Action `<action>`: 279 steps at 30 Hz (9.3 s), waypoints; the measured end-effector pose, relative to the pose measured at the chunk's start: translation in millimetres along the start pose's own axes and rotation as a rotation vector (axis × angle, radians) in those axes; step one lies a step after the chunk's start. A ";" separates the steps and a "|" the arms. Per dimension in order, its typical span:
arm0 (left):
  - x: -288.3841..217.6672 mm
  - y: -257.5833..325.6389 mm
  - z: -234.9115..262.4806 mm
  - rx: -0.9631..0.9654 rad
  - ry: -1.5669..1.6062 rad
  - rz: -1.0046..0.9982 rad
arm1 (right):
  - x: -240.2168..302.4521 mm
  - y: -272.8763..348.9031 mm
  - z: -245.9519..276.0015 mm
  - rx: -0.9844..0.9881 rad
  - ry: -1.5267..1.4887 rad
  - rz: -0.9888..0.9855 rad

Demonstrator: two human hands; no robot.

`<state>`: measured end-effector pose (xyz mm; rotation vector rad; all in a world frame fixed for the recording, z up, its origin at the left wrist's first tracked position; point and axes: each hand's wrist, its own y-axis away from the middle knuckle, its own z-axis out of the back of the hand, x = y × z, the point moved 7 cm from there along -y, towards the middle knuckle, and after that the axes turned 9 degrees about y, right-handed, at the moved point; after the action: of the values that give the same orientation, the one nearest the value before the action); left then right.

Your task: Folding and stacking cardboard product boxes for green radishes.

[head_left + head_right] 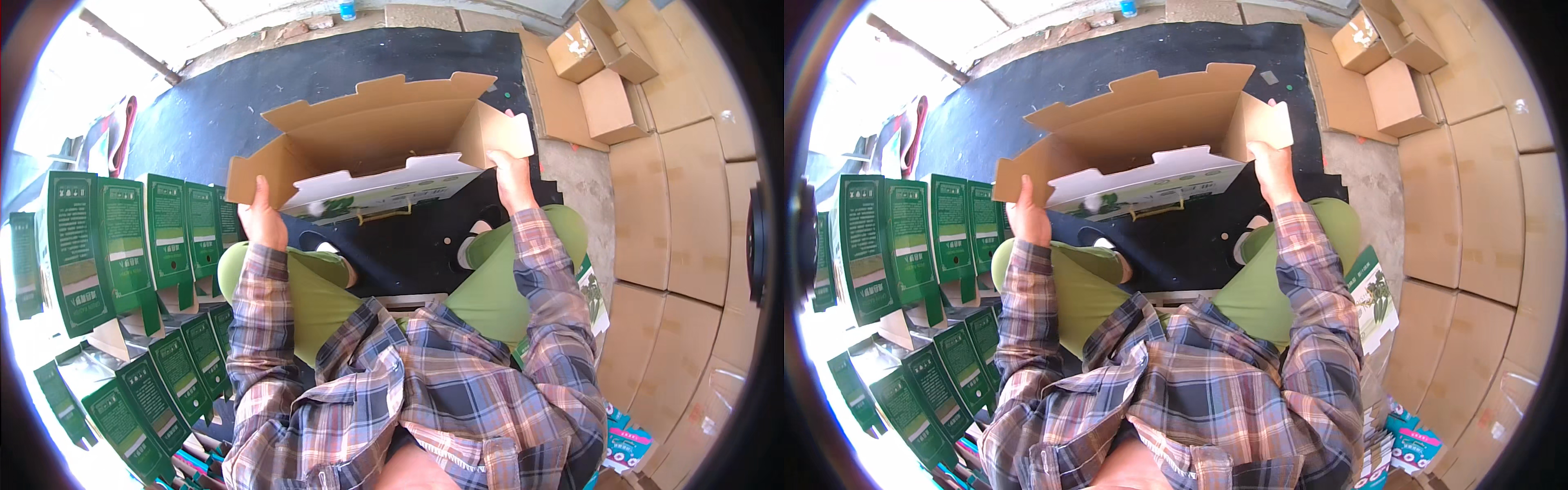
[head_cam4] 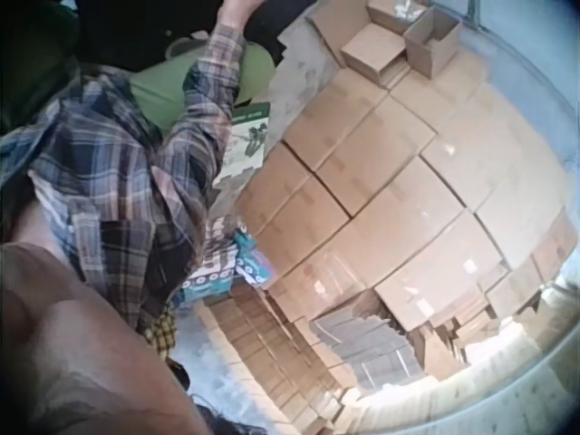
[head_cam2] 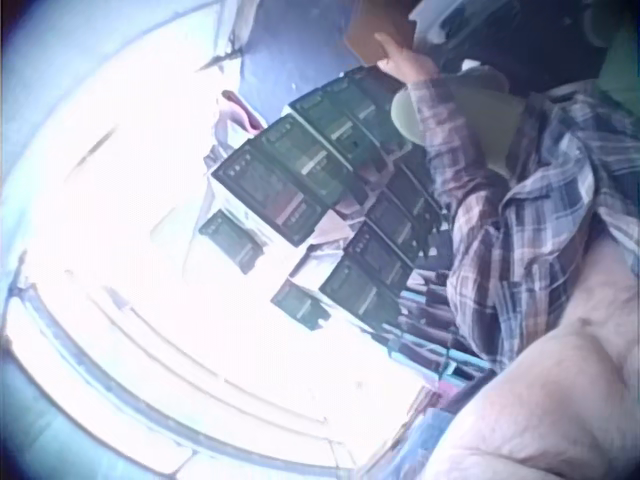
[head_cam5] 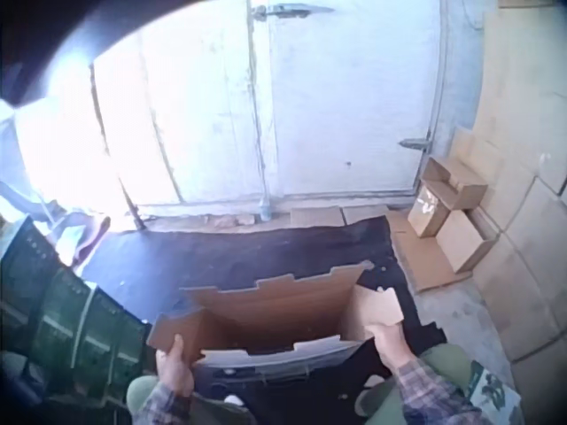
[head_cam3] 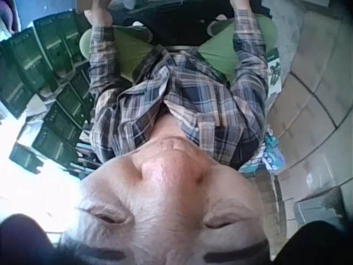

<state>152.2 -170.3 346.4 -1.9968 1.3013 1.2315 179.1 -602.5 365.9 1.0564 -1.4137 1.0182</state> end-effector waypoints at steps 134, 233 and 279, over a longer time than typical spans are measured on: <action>101.4 4.8 51.2 0.186 -0.519 0.720 | -119.4 41.4 39.5 0.348 0.467 -0.758; -401.3 8.1 -38.4 0.459 0.171 -0.321 | 5.1 7.8 64.4 0.203 0.971 0.159; -188.6 61.2 -48.2 0.352 -1.029 -0.696 | -68.4 166.2 292.9 -0.505 1.010 -0.354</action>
<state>89.7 -143.3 538.7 -1.0824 0.2397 1.2461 -49.1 -839.0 265.5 0.2857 -0.5567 0.6950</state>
